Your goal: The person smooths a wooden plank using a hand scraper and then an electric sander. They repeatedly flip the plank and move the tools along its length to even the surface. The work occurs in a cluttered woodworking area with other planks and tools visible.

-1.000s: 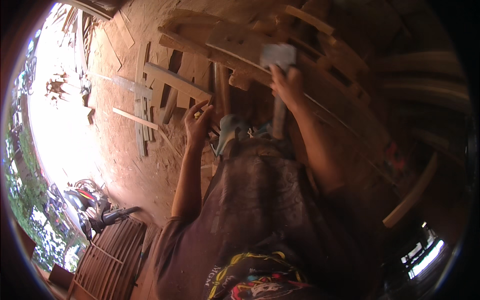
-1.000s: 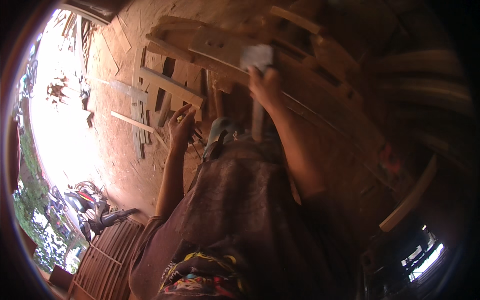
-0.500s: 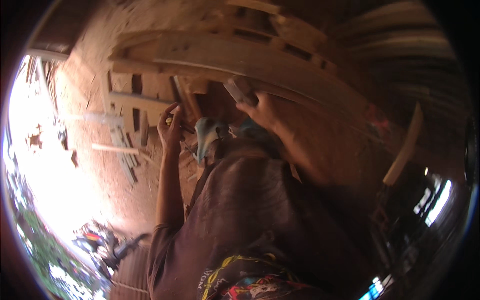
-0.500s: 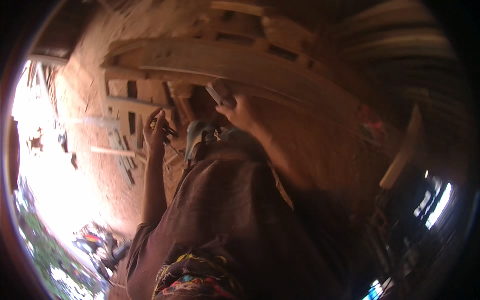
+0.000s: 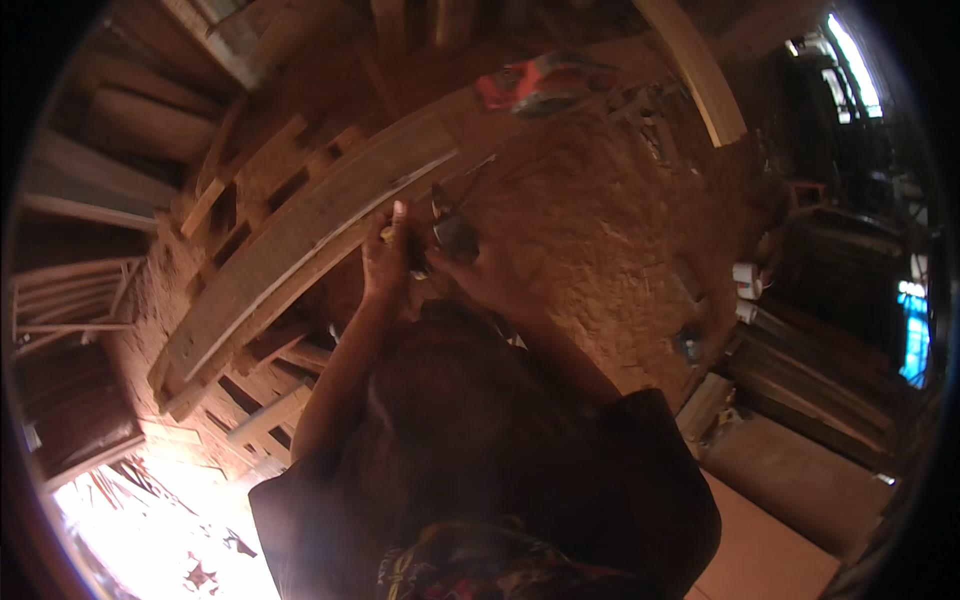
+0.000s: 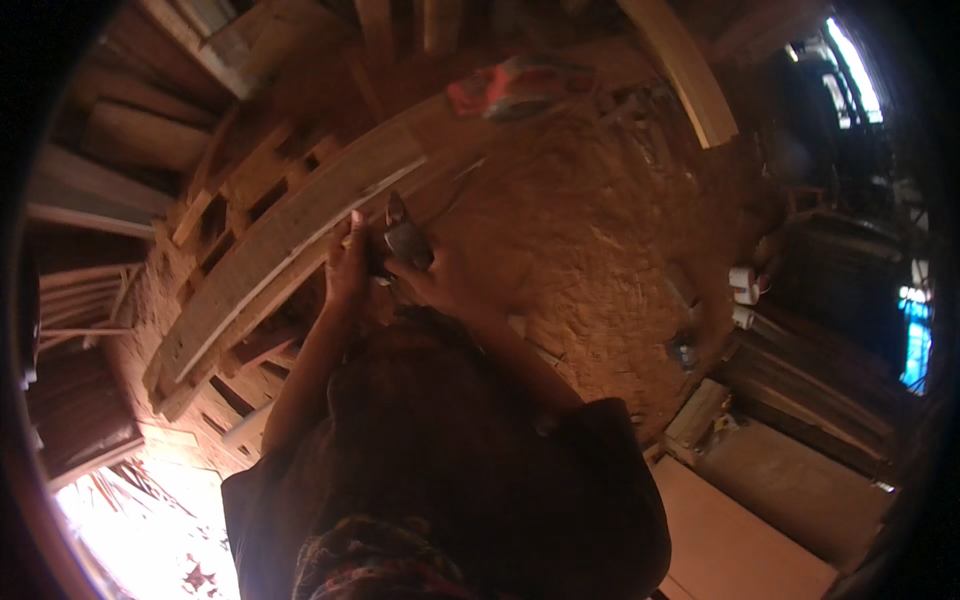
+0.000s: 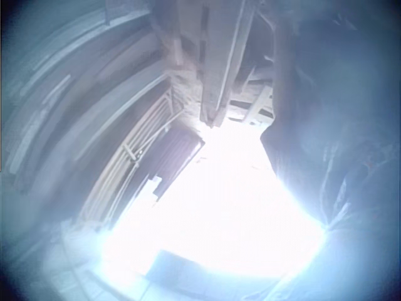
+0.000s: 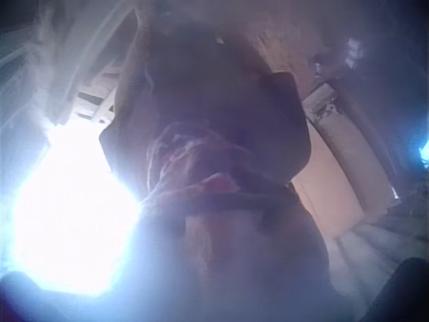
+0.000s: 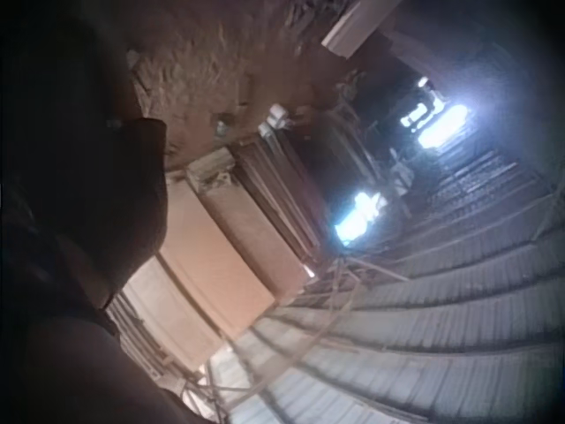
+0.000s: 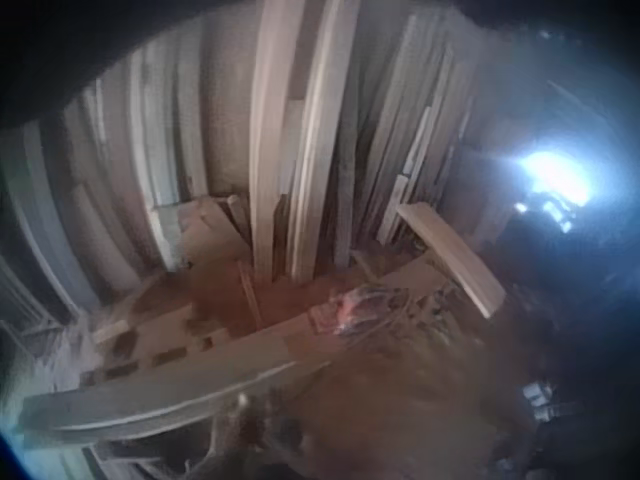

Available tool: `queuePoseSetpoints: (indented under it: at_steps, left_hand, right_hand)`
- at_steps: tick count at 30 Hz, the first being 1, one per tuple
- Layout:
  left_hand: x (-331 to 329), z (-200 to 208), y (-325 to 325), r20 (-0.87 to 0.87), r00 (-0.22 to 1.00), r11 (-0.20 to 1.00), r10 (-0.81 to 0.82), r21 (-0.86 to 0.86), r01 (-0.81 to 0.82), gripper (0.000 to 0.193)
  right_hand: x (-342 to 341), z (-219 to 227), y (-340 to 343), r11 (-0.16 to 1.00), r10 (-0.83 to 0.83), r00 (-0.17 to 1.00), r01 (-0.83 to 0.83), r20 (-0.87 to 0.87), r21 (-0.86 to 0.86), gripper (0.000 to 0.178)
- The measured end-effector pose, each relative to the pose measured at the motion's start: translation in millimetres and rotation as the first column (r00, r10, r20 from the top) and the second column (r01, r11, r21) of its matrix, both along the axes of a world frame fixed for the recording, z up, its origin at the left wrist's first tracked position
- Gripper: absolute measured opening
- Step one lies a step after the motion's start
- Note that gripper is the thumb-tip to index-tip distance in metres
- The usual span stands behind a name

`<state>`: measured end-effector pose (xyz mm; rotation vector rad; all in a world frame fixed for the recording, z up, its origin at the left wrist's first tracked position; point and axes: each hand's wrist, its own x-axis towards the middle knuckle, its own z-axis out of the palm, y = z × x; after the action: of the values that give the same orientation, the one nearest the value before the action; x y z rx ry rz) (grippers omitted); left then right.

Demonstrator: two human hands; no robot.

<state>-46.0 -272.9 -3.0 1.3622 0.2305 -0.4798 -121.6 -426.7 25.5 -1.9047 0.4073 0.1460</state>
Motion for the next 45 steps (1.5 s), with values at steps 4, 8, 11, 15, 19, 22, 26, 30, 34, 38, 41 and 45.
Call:
queuePoseSetpoints:
  at_steps: [4, 8, 11, 15, 19, 22, 26, 30, 34, 38, 41, 45]
  left_hand:
    - [-11.9, -4.4, -85.7, -0.100, 0.974, 0.976, -0.205, -0.089, 0.196, 0.060]
    - [-26.8, 8.6, -158.1, -0.115, 0.942, 0.914, -0.316, -0.302, 0.270, 0.048]
    - [-27.6, -2.4, -198.2, 0.008, 0.919, 0.919, -0.395, -0.003, 0.395, 0.047]
    - [-23.6, -21.7, -237.4, -0.211, 0.868, 0.882, -0.450, -0.257, 0.394, 0.043]
    - [-12.2, -50.6, -267.5, -0.210, 0.836, 0.854, -0.507, -0.251, 0.455, 0.037]
    - [5.8, -55.8, -289.9, -0.235, 0.774, 0.776, -0.588, -0.435, 0.457, 0.034]
    - [21.2, -19.1, -310.1, -0.189, 0.740, 0.665, -0.645, -0.617, 0.421, 0.031]
    - [48.6, -13.6, -329.5, -0.118, 0.686, 0.547, -0.718, -0.705, 0.451, 0.037]
    - [70.3, -23.1, -348.4, 0.080, 0.715, 0.584, -0.694, -0.519, 0.625, 0.044]
    - [97.0, 13.3, -362.1, 0.051, 0.661, 0.634, -0.748, -0.239, 0.736, 0.054]
    - [122.5, 0.0, -381.5, 0.201, 0.688, 0.687, -0.697, -0.087, 0.721, 0.056]
    - [158.6, 9.4, -401.2, 0.323, 0.717, 0.765, -0.618, 0.034, 0.643, 0.055]
  right_hand:
    - [-35.0, -0.8, -66.0, 0.998, -0.055, 0.998, 0.054, 0.032, 0.031, 0.047]
    - [-61.0, -1.2, -122.9, 0.986, -0.152, 0.988, 0.154, -0.028, 0.060, 0.045]
    - [-66.8, 22.2, -150.1, 0.950, -0.251, 0.959, 0.270, -0.133, 0.154, 0.041]
    - [-70.1, 9.4, -178.1, 0.896, -0.318, 0.940, 0.341, -0.123, 0.284, 0.047]
    - [-67.2, -40.2, -200.5, 0.864, -0.407, 0.913, 0.394, -0.028, 0.314, 0.041]
    - [-53.0, -43.8, -212.4, 0.845, -0.471, 0.876, 0.482, -0.104, 0.231, 0.038]
    - [-24.9, -3.5, -223.0, 0.847, -0.511, 0.853, 0.521, -0.108, 0.106, 0.035]
    - [-9.9, -4.6, -243.5, 0.838, -0.544, 0.839, 0.542, 0.012, 0.066, 0.034]
    - [9.4, 4.4, -259.8, 0.798, -0.599, 0.799, 0.591, 0.045, 0.120, 0.032]
    - [26.4, -1.1, -302.7, 0.789, -0.614, 0.784, 0.607, 0.090, 0.096, 0.030]
    - [58.5, -2.4, -357.1, 0.814, -0.559, 0.812, 0.576, 0.170, -0.075, 0.034]
    - [106.8, -28.7, -455.7, 0.755, -0.423, 0.872, 0.490, 0.247, -0.436, 0.046]
